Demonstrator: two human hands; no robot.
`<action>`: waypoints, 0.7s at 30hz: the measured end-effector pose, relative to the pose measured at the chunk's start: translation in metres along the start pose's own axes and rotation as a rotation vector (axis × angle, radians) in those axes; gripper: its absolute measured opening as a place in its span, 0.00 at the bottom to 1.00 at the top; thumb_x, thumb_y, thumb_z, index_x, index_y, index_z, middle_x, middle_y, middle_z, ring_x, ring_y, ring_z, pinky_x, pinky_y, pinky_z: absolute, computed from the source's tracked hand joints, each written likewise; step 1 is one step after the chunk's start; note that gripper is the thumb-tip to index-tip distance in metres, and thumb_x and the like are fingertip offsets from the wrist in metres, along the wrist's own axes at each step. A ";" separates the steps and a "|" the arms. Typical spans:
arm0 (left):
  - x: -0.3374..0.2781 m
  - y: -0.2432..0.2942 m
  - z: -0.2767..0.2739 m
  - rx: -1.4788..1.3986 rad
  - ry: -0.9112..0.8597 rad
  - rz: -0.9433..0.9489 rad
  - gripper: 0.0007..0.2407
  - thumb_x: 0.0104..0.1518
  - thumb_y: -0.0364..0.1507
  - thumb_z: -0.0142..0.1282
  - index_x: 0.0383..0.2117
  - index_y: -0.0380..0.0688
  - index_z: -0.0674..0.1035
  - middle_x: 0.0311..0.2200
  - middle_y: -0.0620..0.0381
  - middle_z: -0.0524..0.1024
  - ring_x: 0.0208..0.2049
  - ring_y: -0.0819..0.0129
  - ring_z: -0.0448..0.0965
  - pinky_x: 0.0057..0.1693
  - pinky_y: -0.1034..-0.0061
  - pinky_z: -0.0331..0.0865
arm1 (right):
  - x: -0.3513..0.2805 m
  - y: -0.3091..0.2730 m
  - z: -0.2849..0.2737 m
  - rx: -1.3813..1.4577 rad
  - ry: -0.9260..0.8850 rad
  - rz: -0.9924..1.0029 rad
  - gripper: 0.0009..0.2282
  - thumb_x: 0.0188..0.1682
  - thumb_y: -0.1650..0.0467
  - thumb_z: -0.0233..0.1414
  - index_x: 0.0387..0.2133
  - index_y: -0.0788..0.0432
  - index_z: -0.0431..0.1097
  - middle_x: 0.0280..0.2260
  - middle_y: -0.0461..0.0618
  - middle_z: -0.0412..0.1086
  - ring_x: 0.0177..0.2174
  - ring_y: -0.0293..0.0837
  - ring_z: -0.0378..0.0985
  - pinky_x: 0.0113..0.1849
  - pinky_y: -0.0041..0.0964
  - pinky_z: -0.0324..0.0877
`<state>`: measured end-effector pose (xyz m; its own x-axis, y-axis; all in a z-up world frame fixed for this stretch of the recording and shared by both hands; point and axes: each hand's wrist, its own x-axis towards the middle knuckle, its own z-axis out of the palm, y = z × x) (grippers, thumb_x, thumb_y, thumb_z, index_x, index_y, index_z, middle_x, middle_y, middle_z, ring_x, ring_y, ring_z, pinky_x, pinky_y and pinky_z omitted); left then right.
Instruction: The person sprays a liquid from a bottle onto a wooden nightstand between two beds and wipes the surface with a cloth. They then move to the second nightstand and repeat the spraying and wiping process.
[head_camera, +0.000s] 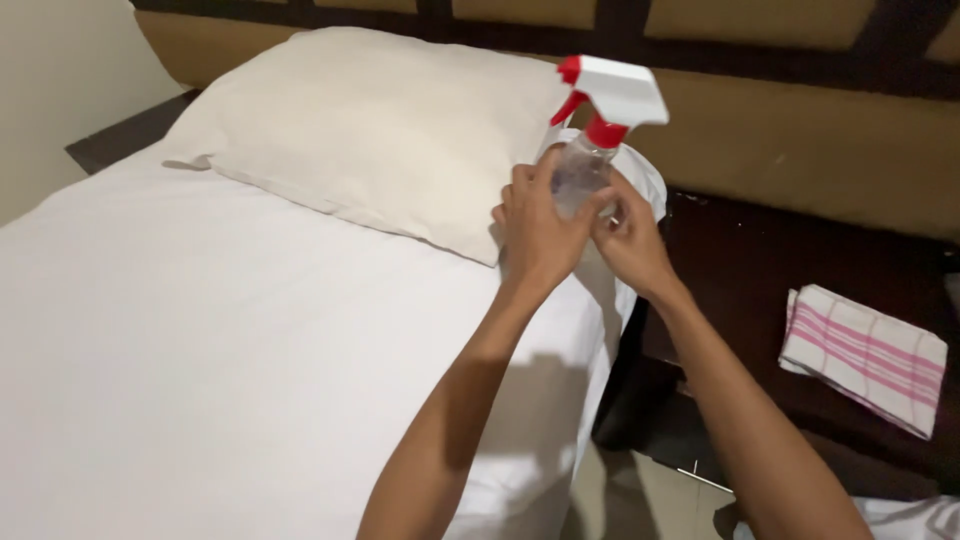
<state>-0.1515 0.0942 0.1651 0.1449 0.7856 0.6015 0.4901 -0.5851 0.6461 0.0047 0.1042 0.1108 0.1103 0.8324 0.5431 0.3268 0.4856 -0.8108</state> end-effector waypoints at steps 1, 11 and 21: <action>0.001 -0.011 0.002 -0.004 0.001 -0.004 0.31 0.53 0.50 0.62 0.62 0.50 0.71 0.48 0.49 0.72 0.51 0.53 0.73 0.60 0.54 0.58 | 0.003 -0.001 0.008 -0.004 -0.004 0.002 0.29 0.50 0.81 0.49 0.68 0.61 0.59 0.53 0.52 0.68 0.47 0.42 0.68 0.41 0.36 0.65; -0.005 -0.065 0.007 -0.006 0.049 -0.022 0.30 0.55 0.43 0.62 0.61 0.40 0.69 0.51 0.43 0.73 0.54 0.49 0.72 0.57 0.54 0.60 | -0.003 0.015 0.041 0.028 -0.082 -0.100 0.28 0.55 0.77 0.53 0.69 0.63 0.52 0.62 0.55 0.63 0.61 0.45 0.64 0.61 0.37 0.59; -0.009 -0.051 -0.004 -0.067 0.095 0.051 0.33 0.54 0.39 0.64 0.64 0.37 0.64 0.54 0.42 0.71 0.57 0.49 0.70 0.61 0.53 0.58 | -0.012 0.000 0.035 -0.246 0.003 -0.260 0.32 0.52 0.77 0.57 0.70 0.61 0.50 0.65 0.59 0.58 0.66 0.53 0.60 0.65 0.46 0.58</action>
<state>-0.1812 0.1159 0.1285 0.0844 0.7334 0.6746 0.4251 -0.6388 0.6413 -0.0297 0.1036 0.0968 -0.0033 0.6884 0.7254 0.5604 0.6021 -0.5688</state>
